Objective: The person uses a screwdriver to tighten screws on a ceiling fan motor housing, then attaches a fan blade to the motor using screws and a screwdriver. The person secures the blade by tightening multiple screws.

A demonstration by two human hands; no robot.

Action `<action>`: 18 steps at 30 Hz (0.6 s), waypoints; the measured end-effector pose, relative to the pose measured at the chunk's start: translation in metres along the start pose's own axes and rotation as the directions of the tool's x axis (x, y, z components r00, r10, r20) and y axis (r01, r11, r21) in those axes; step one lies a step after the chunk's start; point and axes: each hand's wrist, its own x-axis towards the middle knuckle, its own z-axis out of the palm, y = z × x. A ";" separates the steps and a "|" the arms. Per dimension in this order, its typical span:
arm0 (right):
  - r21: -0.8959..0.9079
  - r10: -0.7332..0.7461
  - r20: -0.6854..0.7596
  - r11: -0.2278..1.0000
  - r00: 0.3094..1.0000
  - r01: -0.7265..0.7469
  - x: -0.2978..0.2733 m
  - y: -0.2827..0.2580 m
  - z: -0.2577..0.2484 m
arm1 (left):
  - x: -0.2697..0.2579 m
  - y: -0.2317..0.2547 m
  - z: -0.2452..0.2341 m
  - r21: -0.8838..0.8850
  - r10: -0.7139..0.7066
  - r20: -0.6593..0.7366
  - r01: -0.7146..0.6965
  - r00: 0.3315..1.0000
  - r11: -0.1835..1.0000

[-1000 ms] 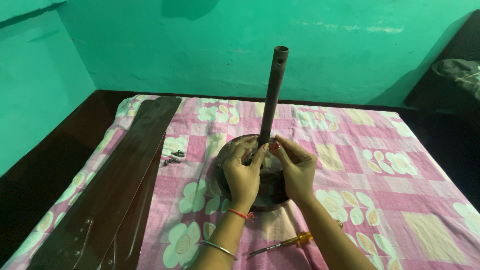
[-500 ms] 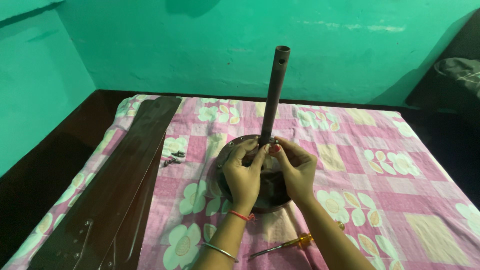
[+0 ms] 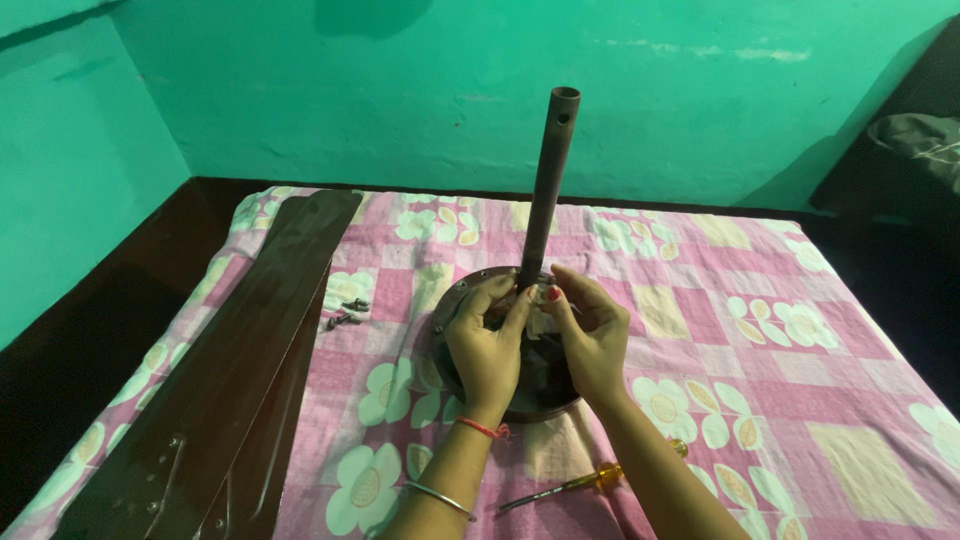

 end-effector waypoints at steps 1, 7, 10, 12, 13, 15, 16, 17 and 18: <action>-0.008 -0.003 -0.008 1.000 1.000 0.003 0.000 0.000 0.000 | 0.000 0.000 0.000 -0.006 -0.019 0.002 0.019 1.000 1.000; -0.054 0.000 -0.028 0.999 1.000 -0.001 0.000 -0.002 0.002 | 0.000 0.000 0.000 -0.007 -0.037 0.002 0.037 0.999 0.999; -0.036 -0.017 -0.011 0.999 1.000 0.016 -0.001 -0.004 0.001 | 0.000 0.001 0.000 0.013 -0.010 -0.001 0.010 1.000 1.000; -0.052 -0.042 -0.010 0.998 0.999 0.041 -0.001 -0.003 0.002 | 0.000 0.001 0.000 0.004 -0.030 0.001 0.030 1.000 1.000; -0.055 -0.030 -0.014 0.998 0.999 0.029 0.000 -0.003 0.002 | 0.000 0.001 0.000 -0.012 -0.057 0.004 0.057 0.998 0.998; -0.060 -0.006 -0.022 0.998 1.000 0.005 0.000 -0.002 0.002 | 0.000 0.002 0.000 0.018 -0.070 0.007 0.070 0.998 0.997; -0.057 -0.005 -0.013 0.998 1.000 0.004 0.000 -0.001 0.002 | 0.000 0.003 -0.001 0.063 -0.056 0.007 0.055 0.998 0.996; -0.053 -0.005 -0.003 0.999 1.000 0.004 0.001 -0.001 0.001 | 0.000 0.003 -0.001 0.108 -0.041 0.007 0.040 0.999 0.993; -0.049 -0.004 0.006 0.999 1.000 0.005 0.001 -0.001 0.001 | 0.001 0.004 -0.002 0.096 -0.037 0.026 0.034 0.999 0.995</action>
